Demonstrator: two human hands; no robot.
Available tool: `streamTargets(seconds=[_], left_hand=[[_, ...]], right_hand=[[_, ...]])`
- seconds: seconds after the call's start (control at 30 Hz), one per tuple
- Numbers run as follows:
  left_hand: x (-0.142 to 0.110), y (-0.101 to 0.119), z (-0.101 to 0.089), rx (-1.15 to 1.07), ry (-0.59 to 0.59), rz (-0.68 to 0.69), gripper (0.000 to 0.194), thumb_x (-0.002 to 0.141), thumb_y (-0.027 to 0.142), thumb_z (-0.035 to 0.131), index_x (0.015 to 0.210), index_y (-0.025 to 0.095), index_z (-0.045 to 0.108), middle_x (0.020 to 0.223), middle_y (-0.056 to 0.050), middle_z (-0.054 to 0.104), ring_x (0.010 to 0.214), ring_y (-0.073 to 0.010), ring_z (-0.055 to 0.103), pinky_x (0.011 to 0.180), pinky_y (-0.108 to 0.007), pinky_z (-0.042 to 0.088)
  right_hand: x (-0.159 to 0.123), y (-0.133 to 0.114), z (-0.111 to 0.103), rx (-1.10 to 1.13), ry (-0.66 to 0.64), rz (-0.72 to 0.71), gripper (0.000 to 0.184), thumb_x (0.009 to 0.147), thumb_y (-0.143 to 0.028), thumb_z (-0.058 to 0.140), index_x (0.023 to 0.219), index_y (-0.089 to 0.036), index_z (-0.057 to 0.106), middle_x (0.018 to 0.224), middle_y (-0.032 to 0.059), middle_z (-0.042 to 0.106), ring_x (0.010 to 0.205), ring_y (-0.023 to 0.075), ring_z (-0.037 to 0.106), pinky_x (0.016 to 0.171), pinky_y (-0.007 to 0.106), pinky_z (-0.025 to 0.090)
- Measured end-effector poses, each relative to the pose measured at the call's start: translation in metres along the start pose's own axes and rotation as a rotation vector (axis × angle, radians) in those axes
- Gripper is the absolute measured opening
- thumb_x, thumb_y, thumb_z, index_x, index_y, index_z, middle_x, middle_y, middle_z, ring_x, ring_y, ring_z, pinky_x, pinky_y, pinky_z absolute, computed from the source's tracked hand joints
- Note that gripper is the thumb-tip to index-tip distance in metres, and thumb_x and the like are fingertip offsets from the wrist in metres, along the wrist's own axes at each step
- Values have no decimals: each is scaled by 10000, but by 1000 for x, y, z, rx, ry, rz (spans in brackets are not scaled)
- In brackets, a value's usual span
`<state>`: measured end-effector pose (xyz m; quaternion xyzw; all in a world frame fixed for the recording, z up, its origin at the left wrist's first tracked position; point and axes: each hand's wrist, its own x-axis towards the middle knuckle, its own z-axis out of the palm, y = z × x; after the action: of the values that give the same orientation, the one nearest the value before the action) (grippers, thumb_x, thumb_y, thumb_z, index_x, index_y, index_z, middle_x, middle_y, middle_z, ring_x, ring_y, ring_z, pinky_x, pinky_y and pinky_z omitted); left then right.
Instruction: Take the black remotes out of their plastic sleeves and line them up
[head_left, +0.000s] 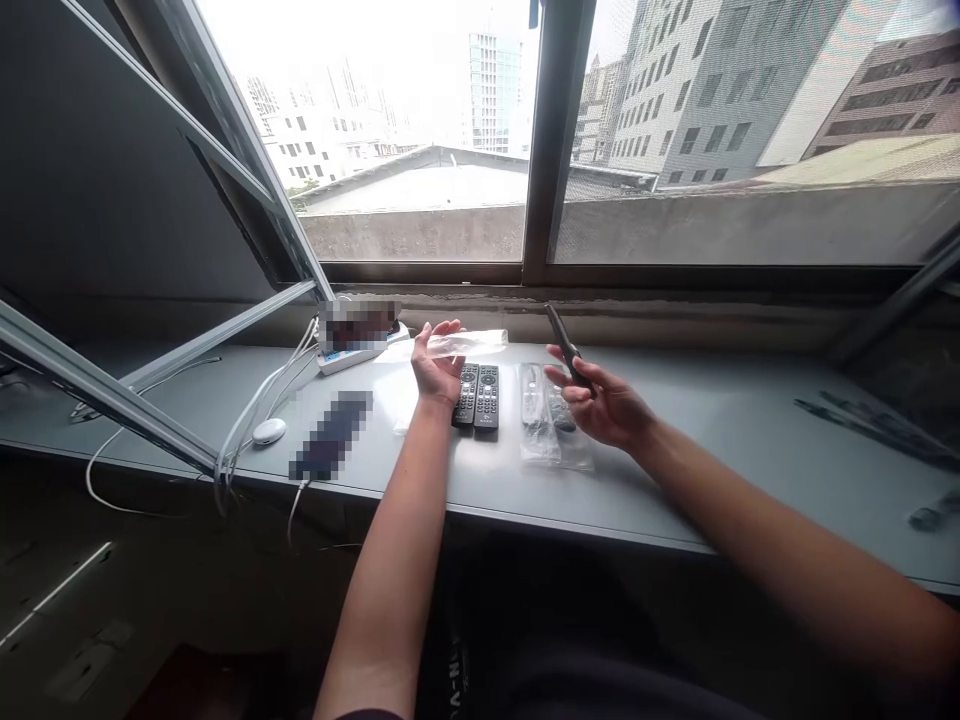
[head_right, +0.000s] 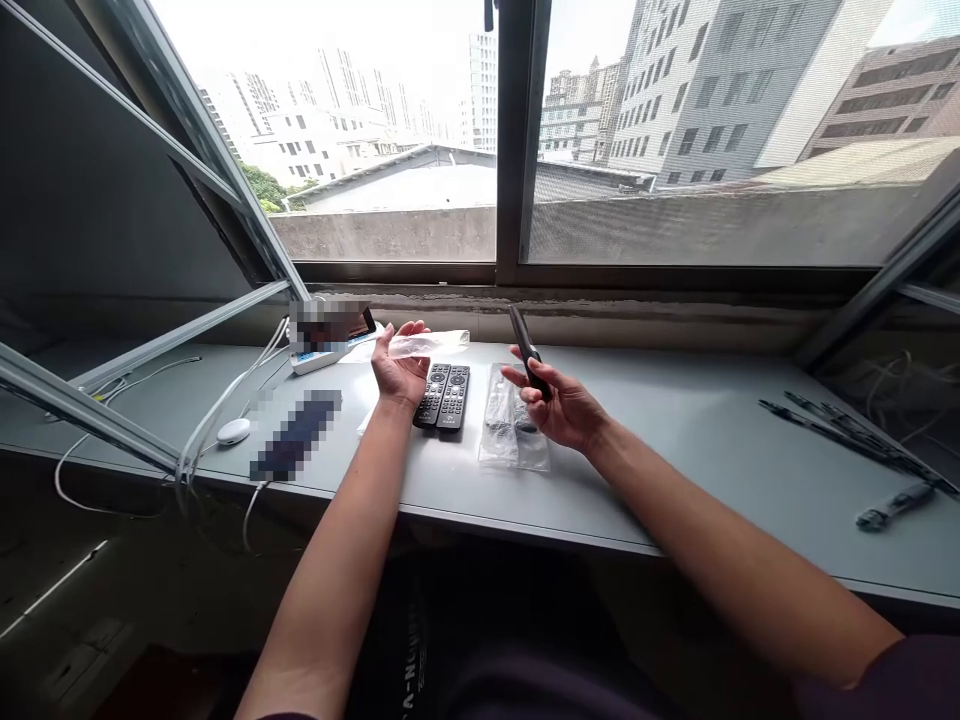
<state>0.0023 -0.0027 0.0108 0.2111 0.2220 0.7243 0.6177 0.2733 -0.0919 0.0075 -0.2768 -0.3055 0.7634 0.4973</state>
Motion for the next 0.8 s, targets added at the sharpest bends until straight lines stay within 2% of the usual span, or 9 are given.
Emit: streamTargets(seconds=[0.13, 0.2, 0.33, 0.43, 0.5, 0.57, 0.63, 0.73, 0.8], left_hand=[[0, -2, 0, 10, -13, 6, 305, 996, 439, 692, 1113, 172, 782, 1154, -103, 825, 996, -195, 798, 649, -223, 572], [0, -3, 0, 16, -20, 4, 316, 992, 448, 698, 1123, 175, 787, 1155, -98, 826, 994, -193, 797, 663, -227, 578], [1, -6, 0, 42, -40, -11, 323, 990, 464, 700, 1127, 186, 790, 1202, -98, 827, 1025, -200, 797, 668, -219, 569], [2, -6, -1, 60, -49, -2, 325, 994, 477, 693, 1105, 186, 786, 1255, -106, 816, 1070, -207, 791, 682, -220, 568], [3, -6, -1, 53, -48, 2, 325, 990, 478, 696, 1102, 186, 787, 1241, -104, 816, 1060, -204, 789, 692, -232, 571], [3, -6, 0, 45, -48, -1, 324, 987, 473, 698, 1096, 182, 788, 1205, -98, 818, 1022, -196, 789, 682, -240, 570], [3, -7, 1, 44, -52, -7, 328, 985, 473, 699, 1102, 180, 787, 1183, -95, 819, 997, -190, 788, 668, -239, 565], [2, -6, 1, 40, -55, -13, 352, 982, 478, 702, 1160, 185, 781, 1173, -99, 820, 1014, -199, 790, 686, -241, 574], [2, -6, 2, 39, -50, -14, 360, 982, 478, 701, 1182, 188, 779, 1172, -104, 820, 1036, -211, 791, 711, -251, 586]], right_hand=[[0, 0, 3, 163, 8, 13, 148, 1035, -359, 756, 1096, -235, 702, 899, 20, 712, 616, 102, 572, 475, 143, 560], [2, 1, 5, 217, -12, 35, 227, 1098, -450, 650, 1055, -228, 676, 869, 45, 677, 650, 135, 590, 466, 177, 567], [3, 0, 5, 247, -80, 40, 305, 1172, -402, 449, 1296, -231, 669, 804, 25, 605, 617, 144, 553, 447, 194, 551], [2, -1, 5, 245, -46, 27, 323, 1132, -381, 556, 1382, -201, 654, 861, 36, 645, 679, 146, 619, 515, 208, 604], [1, -1, 6, 223, 15, 25, 302, 1094, -292, 615, 1377, -198, 666, 964, 58, 706, 736, 143, 672, 568, 204, 631], [0, -1, 6, 201, 57, 37, 297, 1075, -210, 611, 1364, -209, 680, 1044, 67, 741, 734, 126, 683, 543, 175, 607], [1, 0, 6, 199, 45, 52, 282, 1092, -251, 596, 1355, -213, 691, 1028, 64, 742, 664, 111, 639, 471, 160, 550], [2, 0, 4, 209, -29, 49, 330, 1130, -394, 548, 1367, -219, 696, 888, 35, 687, 567, 113, 522, 404, 174, 477], [2, 1, 4, 209, -59, 51, 341, 1137, -385, 512, 1373, -219, 694, 823, 17, 642, 544, 118, 474, 396, 179, 456]])
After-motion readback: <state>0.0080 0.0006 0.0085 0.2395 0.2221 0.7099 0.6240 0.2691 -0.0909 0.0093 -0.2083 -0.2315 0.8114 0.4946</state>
